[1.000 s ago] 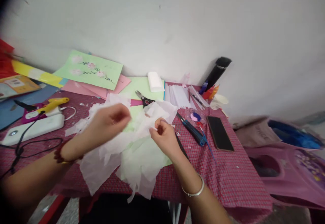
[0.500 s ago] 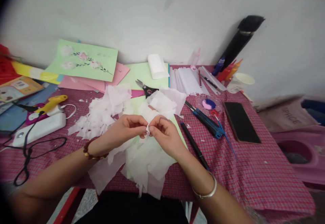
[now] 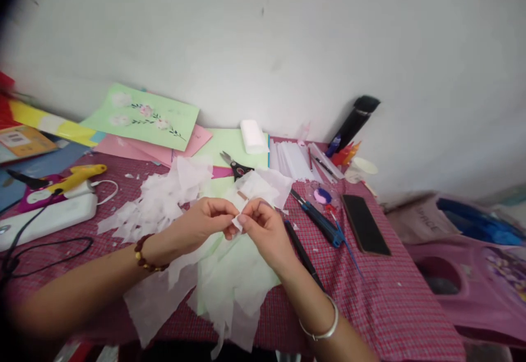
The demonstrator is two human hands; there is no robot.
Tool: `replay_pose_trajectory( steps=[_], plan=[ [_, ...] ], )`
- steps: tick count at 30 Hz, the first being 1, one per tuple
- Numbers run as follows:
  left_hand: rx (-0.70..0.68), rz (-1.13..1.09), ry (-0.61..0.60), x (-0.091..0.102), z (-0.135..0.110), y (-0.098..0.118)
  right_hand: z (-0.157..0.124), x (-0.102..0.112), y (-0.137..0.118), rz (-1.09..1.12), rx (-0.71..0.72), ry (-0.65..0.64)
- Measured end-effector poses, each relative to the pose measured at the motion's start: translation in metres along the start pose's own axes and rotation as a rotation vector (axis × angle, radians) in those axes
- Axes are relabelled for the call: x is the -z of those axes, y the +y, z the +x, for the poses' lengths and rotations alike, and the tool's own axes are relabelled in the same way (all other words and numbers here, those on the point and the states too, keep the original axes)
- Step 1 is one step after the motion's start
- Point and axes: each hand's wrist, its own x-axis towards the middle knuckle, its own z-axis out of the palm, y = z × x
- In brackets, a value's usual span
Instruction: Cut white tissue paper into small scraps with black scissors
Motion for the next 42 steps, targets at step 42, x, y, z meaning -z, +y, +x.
replay_pose_trajectory(
  steps=[42],
  plan=[
    [-0.163, 0.502, 0.065, -0.003, 0.013, -0.001, -0.002, 0.005, 0.015, -0.238, 0.002, 0.22]
  ],
)
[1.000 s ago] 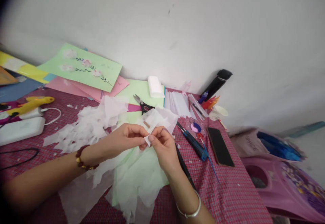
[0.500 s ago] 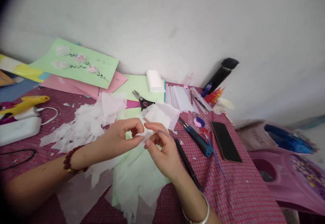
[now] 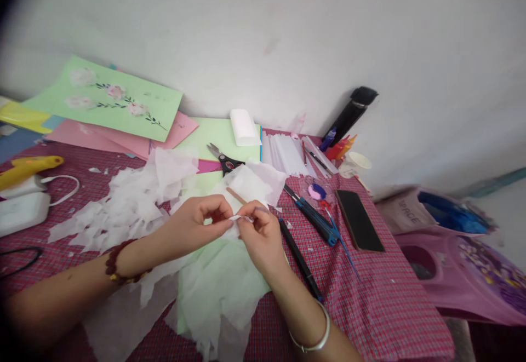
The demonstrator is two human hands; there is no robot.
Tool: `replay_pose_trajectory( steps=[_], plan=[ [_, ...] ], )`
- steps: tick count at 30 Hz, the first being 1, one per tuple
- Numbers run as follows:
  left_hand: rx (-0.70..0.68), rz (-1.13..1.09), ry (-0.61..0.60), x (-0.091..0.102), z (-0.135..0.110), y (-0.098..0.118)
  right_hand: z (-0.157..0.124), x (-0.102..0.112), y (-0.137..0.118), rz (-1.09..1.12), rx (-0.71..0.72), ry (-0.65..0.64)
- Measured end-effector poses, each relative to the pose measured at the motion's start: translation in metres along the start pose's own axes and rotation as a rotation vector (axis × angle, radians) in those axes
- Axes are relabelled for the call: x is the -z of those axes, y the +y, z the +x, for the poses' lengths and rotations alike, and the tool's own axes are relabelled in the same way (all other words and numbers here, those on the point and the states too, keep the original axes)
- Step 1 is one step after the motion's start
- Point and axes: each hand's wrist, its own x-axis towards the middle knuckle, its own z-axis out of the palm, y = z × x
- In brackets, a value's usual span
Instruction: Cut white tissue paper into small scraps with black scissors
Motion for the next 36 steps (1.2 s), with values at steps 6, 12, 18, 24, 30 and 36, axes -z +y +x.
replay_pose_trajectory(
  steps=[6, 12, 18, 24, 30, 36],
  plan=[
    [-0.025, 0.023, 0.014, 0.0, 0.001, -0.003, -0.001, 0.0, -0.003, 0.006, -0.005, -0.038],
    [-0.073, 0.092, 0.041, -0.007, 0.0, -0.015, 0.0, -0.002, 0.0, -0.009, 0.017, -0.014],
    [-0.154, 0.096, 0.165, -0.005, 0.002, -0.015, -0.003, -0.001, -0.005, -0.099, 0.141, 0.104],
    [-0.673, 0.601, 0.313, -0.002, -0.001, -0.025, -0.009, 0.0, -0.008, -0.065, 0.085, -0.058],
    [-0.886, 0.889, 0.218, -0.005, -0.006, -0.033, -0.003, 0.0, 0.004, 0.171, -0.176, -0.129],
    [-0.832, 0.843, 0.246, -0.005, -0.002, -0.037, -0.001, 0.0, -0.001, 0.216, -0.185, -0.139]
  ],
)
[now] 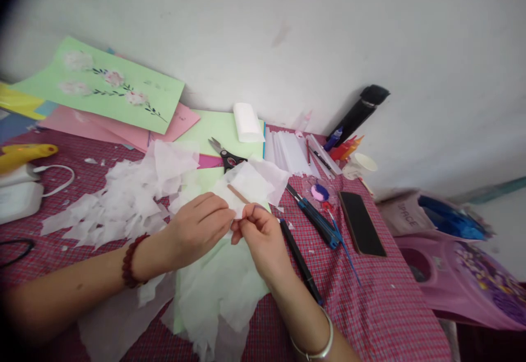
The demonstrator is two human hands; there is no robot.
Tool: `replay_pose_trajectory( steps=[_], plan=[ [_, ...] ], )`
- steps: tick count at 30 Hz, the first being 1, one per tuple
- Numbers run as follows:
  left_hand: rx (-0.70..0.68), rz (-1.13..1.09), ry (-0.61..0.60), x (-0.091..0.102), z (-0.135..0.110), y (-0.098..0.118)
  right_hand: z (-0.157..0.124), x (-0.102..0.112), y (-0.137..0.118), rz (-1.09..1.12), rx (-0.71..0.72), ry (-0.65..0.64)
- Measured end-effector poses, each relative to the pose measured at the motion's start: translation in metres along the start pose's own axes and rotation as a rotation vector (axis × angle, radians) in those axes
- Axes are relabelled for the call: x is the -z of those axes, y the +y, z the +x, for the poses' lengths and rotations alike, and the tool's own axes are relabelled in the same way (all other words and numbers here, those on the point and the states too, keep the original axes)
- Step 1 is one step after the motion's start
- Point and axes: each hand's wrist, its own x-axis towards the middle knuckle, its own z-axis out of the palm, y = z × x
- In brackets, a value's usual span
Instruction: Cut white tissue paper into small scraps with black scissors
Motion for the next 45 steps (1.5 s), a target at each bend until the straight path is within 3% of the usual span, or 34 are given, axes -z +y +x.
replay_pose_trajectory(
  steps=[7, 11, 14, 19, 22, 27, 34, 37, 40, 45],
  plan=[
    [-0.02, 0.01, 0.009, 0.0, 0.0, 0.003, 0.0, 0.002, 0.005, -0.043, 0.036, 0.049],
    [0.095, -0.08, 0.035, 0.002, 0.004, 0.007, 0.002, 0.002, 0.006, -0.047, 0.055, 0.047],
    [0.307, -0.345, 0.024, 0.008, 0.012, 0.009, 0.002, 0.001, 0.004, -0.066, 0.128, 0.06],
    [0.917, -1.0, -0.18, 0.019, 0.025, 0.006, 0.001, 0.0, -0.002, -0.152, 0.2, 0.064],
    [1.067, -1.268, -0.164, 0.017, 0.025, 0.002, 0.001, -0.001, -0.004, -0.192, 0.212, 0.065],
    [1.119, -1.345, -0.193, 0.014, 0.023, 0.0, 0.001, -0.002, -0.007, -0.334, 0.288, 0.083],
    [1.048, -0.993, -0.333, 0.02, 0.026, -0.003, 0.0, 0.004, -0.007, -0.593, 0.399, 0.056],
    [1.037, -0.97, -0.388, 0.018, 0.024, -0.005, -0.001, 0.004, -0.009, -0.688, 0.458, 0.039],
    [1.066, -1.051, -0.351, 0.011, 0.019, -0.006, -0.001, 0.002, -0.012, -0.74, 0.54, 0.046],
    [1.14, -1.224, -0.176, 0.0, 0.015, -0.004, -0.001, 0.004, -0.01, -0.725, 0.623, 0.034]
  ],
)
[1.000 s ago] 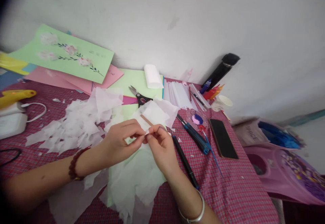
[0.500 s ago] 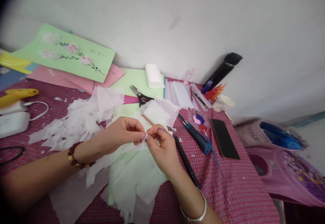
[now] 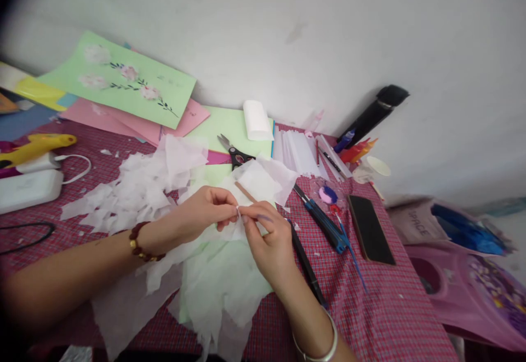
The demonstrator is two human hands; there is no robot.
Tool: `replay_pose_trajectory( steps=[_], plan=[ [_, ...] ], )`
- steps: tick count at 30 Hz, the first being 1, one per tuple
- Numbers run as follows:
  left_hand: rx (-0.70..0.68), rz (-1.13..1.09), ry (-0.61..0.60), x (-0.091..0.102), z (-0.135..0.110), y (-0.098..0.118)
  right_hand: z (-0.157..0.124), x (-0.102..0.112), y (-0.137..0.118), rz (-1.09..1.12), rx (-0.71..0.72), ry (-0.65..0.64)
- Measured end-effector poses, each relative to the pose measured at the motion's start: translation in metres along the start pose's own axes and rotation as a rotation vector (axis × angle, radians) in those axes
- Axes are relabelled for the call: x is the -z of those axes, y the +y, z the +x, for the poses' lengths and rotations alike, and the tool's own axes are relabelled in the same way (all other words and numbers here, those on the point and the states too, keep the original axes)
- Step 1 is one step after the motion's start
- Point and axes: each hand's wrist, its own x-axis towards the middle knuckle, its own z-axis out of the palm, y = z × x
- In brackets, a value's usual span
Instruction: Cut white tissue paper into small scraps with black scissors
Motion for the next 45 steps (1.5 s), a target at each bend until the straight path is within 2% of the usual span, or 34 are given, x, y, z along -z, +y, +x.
replay_pose_trajectory(
  steps=[4, 10, 16, 27, 36, 45],
  plan=[
    [0.012, -0.103, -0.004, -0.0014, 0.0005, 0.0032, -0.0024, 0.0014, 0.004, 0.061, -0.077, -0.007],
    [-0.005, -0.193, -0.098, -0.0018, -0.0033, 0.0075, -0.0023, 0.0018, 0.0051, 0.115, -0.139, 0.02],
    [0.002, -0.205, -0.033, -0.0038, -0.004, 0.0033, -0.0038, -0.0011, 0.0045, 0.148, -0.144, 0.014],
    [0.03, -0.213, -0.053, -0.0027, -0.0028, 0.0053, -0.003, -0.0004, 0.0079, 0.309, -0.263, 0.01],
    [0.016, -0.172, -0.04, -0.0028, -0.0032, 0.0045, -0.0029, -0.0008, 0.0056, 0.208, -0.193, -0.008],
    [-0.084, -0.139, -0.099, -0.0012, -0.0042, 0.0043, -0.0052, 0.003, 0.0087, 0.27, -0.131, -0.004]
  ],
)
